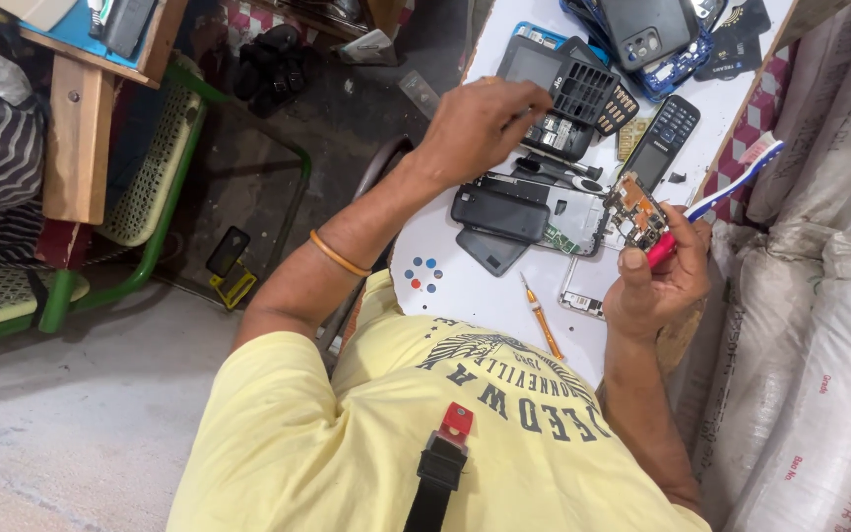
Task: The person uses a toothbrush to scrub a small electronic circuit board held in their left hand. They repeatedly brush the surface of the board, turning it over to clean different sides.
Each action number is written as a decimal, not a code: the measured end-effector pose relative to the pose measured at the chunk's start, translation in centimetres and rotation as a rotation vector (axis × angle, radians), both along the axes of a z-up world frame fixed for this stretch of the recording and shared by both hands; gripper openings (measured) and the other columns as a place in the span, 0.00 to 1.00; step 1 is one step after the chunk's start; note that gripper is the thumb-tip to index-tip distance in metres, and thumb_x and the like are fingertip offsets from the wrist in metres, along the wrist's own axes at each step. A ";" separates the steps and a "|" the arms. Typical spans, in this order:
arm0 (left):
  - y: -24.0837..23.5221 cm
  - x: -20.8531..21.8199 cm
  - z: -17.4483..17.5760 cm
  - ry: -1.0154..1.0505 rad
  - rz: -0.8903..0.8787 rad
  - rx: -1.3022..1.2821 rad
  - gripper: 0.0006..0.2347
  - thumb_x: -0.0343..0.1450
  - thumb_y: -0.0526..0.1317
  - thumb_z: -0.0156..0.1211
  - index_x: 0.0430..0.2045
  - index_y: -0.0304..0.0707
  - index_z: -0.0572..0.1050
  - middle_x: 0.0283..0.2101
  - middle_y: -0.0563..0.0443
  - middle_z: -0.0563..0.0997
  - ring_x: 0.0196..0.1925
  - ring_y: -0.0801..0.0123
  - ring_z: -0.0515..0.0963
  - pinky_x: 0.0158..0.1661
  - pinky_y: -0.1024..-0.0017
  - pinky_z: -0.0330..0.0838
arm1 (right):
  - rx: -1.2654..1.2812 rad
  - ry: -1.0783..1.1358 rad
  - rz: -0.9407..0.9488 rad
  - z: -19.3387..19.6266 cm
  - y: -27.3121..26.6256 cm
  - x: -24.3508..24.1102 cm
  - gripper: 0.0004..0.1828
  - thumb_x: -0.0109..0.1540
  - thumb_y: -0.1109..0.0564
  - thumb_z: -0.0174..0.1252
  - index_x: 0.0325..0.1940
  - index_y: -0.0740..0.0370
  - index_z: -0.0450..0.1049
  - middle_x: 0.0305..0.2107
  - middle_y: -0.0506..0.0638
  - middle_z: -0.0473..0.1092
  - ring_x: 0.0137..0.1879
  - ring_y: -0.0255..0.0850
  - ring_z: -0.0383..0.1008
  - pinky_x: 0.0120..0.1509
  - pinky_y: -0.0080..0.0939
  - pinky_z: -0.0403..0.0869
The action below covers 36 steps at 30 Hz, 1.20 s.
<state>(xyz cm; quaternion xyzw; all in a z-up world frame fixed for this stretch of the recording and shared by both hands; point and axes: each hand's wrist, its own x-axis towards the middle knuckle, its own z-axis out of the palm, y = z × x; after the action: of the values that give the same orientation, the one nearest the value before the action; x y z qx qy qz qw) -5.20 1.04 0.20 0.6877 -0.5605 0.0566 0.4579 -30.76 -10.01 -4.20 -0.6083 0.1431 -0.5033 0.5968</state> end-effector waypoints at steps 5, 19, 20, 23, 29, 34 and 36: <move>2.3 -0.6 -0.5 0.282 0.010 -0.162 0.08 0.82 0.35 0.53 0.54 0.40 0.75 0.38 0.51 0.79 0.36 0.71 0.78 0.37 0.73 0.73 | -0.029 0.013 0.003 -0.1 0.0 -0.1 0.35 0.62 0.42 0.74 0.61 0.73 0.74 0.45 0.45 0.63 0.44 0.30 0.67 0.47 0.27 0.68; 4.5 -5.1 -1.6 0.720 0.105 -0.141 0.11 0.75 0.35 0.65 0.51 0.36 0.75 0.22 0.58 0.74 0.25 0.85 0.69 0.28 0.83 0.62 | -0.041 0.024 0.029 0.1 0.1 0.0 0.32 0.63 0.47 0.72 0.61 0.73 0.73 0.49 0.46 0.66 0.51 0.32 0.71 0.61 0.30 0.70; 4.5 -4.6 -1.6 0.702 0.129 -0.167 0.15 0.73 0.35 0.67 0.54 0.36 0.74 0.26 0.56 0.77 0.29 0.83 0.73 0.31 0.82 0.66 | -0.047 0.023 0.030 0.2 -0.1 0.0 0.32 0.63 0.48 0.72 0.61 0.73 0.73 0.50 0.47 0.66 0.52 0.32 0.71 0.62 0.30 0.70; 5.2 -3.5 -1.4 0.637 0.191 -0.207 0.25 0.69 0.34 0.72 0.61 0.37 0.69 0.39 0.50 0.84 0.43 0.77 0.82 0.43 0.78 0.74 | -0.050 0.035 0.030 0.1 0.2 -0.2 0.31 0.63 0.49 0.72 0.62 0.72 0.72 0.51 0.47 0.66 0.55 0.34 0.71 0.65 0.32 0.70; 6.4 -3.4 -1.0 0.650 0.229 -0.196 0.30 0.72 0.35 0.68 0.70 0.39 0.61 0.35 0.49 0.84 0.55 0.70 0.85 0.68 0.66 0.66 | -0.062 0.090 0.049 0.3 0.3 -0.3 0.31 0.62 0.49 0.71 0.62 0.71 0.73 0.53 0.47 0.64 0.57 0.33 0.70 0.65 0.32 0.70; 6.2 -5.3 -1.0 0.547 0.159 -0.206 0.29 0.72 0.35 0.67 0.68 0.36 0.61 0.49 0.48 0.85 0.62 0.69 0.78 0.65 0.66 0.67 | -0.082 0.153 0.063 0.3 0.0 -0.2 0.31 0.61 0.51 0.73 0.63 0.70 0.73 0.51 0.47 0.62 0.49 0.30 0.67 0.55 0.28 0.68; 5.9 -6.3 -1.4 0.578 0.104 -0.187 0.24 0.73 0.36 0.67 0.65 0.36 0.67 0.49 0.47 0.85 0.59 0.69 0.80 0.63 0.67 0.70 | -0.180 0.199 0.041 0.1 0.1 -0.4 0.30 0.61 0.51 0.72 0.62 0.68 0.74 0.52 0.46 0.64 0.48 0.28 0.68 0.52 0.27 0.69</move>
<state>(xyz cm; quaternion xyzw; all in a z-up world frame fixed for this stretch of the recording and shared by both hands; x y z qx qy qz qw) -11.48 6.90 -1.17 0.6581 -0.3633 -0.0669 0.6561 -31.15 -9.93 -4.06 -0.7092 0.1433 -0.4387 0.5329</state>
